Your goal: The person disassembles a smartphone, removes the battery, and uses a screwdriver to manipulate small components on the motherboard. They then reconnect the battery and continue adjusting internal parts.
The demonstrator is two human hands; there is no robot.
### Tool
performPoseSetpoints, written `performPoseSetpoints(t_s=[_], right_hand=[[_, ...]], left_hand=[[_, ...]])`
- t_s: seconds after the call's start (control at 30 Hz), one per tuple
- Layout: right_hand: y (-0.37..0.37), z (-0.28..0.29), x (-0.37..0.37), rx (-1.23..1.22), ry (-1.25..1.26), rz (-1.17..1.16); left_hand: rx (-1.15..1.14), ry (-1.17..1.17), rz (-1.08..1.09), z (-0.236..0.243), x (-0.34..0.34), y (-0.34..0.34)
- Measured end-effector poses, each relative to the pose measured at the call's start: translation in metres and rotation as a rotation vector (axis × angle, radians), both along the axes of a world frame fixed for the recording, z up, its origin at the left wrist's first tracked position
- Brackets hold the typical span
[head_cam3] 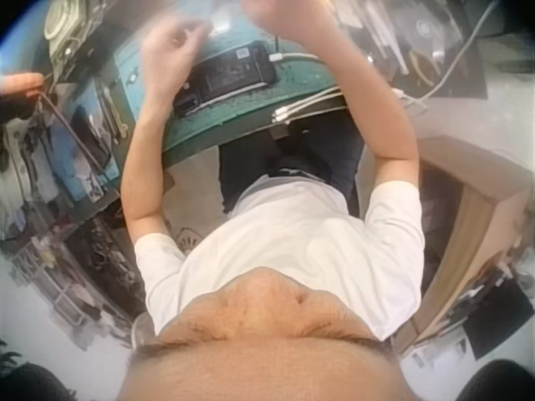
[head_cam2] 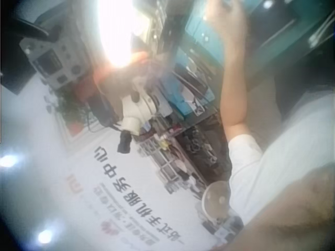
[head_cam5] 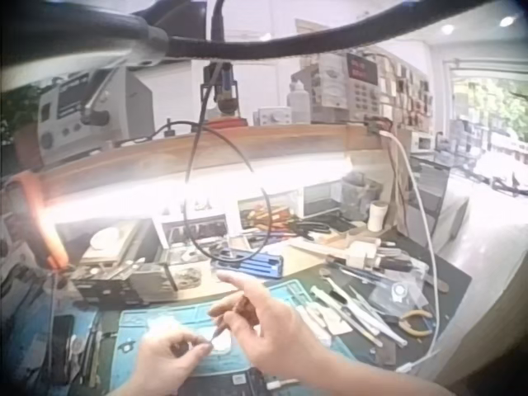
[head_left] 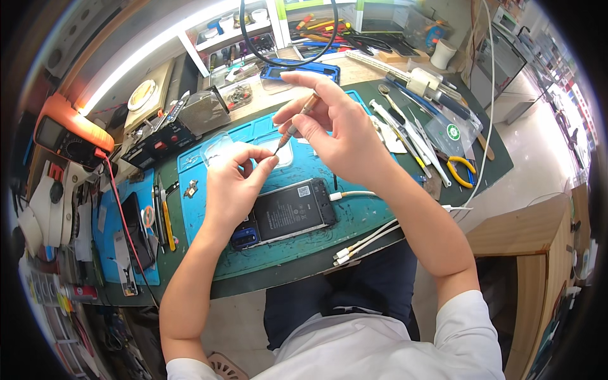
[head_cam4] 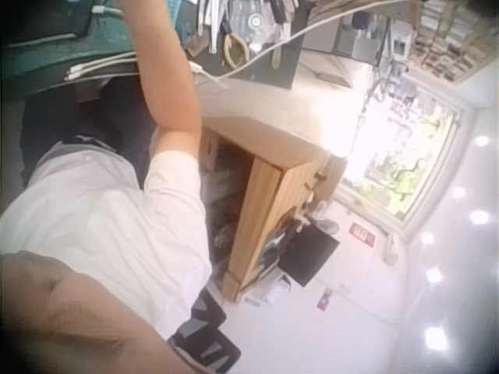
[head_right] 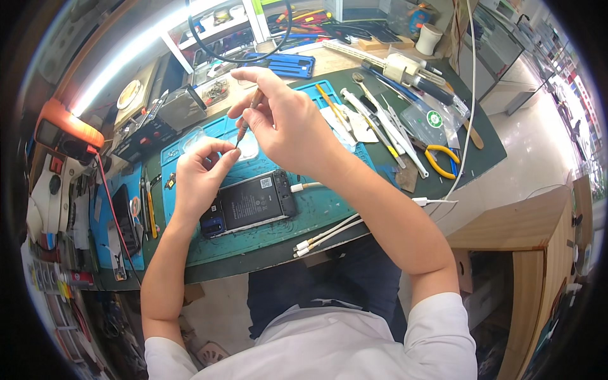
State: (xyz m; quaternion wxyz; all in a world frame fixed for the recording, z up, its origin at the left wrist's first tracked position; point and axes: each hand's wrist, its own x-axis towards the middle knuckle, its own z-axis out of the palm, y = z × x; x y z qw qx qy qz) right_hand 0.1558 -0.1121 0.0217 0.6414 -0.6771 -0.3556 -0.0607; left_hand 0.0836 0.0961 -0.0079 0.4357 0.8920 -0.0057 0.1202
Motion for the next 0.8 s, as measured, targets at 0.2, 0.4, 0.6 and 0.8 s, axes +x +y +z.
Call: performPoseSetpoints(t_s=[0.2,0.4,0.6,0.8], right_hand=[[-0.02,0.035,-0.028,-0.401,-0.299,-0.151],[-0.058,0.034,-0.069,-0.534,-0.277,-0.058],[-0.067,0.026,-0.079,-0.538,-0.259,-0.01],[-0.061,0.024,-0.08,-0.542,-0.275,0.008]], left_hand=[[-0.31,0.071,-0.249,0.002,-0.017,-0.007],[0.011,0.017,-0.576,0.017,-0.043,-0.029],[0.122,-0.024,-0.667,0.019,-0.05,-0.03],[0.123,-0.008,-0.669,0.019,-0.049,-0.027]])
